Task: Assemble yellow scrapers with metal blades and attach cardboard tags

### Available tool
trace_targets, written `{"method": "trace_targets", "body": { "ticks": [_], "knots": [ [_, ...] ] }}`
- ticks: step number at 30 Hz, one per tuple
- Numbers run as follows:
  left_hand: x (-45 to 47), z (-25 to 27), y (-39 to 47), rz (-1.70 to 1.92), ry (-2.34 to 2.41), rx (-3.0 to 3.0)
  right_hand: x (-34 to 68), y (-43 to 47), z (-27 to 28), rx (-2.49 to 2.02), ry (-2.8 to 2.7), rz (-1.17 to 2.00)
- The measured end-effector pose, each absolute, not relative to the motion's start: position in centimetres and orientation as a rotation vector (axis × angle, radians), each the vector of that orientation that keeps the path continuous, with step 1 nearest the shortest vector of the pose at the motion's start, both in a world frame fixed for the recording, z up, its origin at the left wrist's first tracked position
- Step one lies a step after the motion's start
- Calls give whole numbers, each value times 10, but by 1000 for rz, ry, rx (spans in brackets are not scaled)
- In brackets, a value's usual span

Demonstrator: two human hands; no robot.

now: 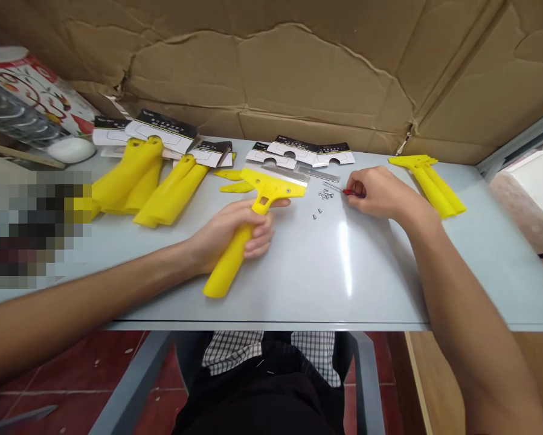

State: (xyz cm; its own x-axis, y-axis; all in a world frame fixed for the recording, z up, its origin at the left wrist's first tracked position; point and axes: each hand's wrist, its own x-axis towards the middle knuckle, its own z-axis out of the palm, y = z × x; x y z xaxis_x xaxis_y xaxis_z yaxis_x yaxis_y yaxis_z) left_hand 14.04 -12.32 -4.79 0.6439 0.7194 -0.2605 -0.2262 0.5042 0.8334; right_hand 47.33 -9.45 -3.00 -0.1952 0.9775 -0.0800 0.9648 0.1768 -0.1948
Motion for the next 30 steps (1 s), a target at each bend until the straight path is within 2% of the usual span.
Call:
{"method": "trace_targets", "body": {
  "ticks": [14,23,30],
  "knots": [
    [143,-44,-119,728,691,713,470,-98,-26,-1937,-2367,332],
    [145,-48,-115,840,931,872,452,-101,-44,-1477,-2364,25],
    [149,-49,-124,840,1086,1145,439,-100,-62,-1410,-2476,-63]
  ]
}}
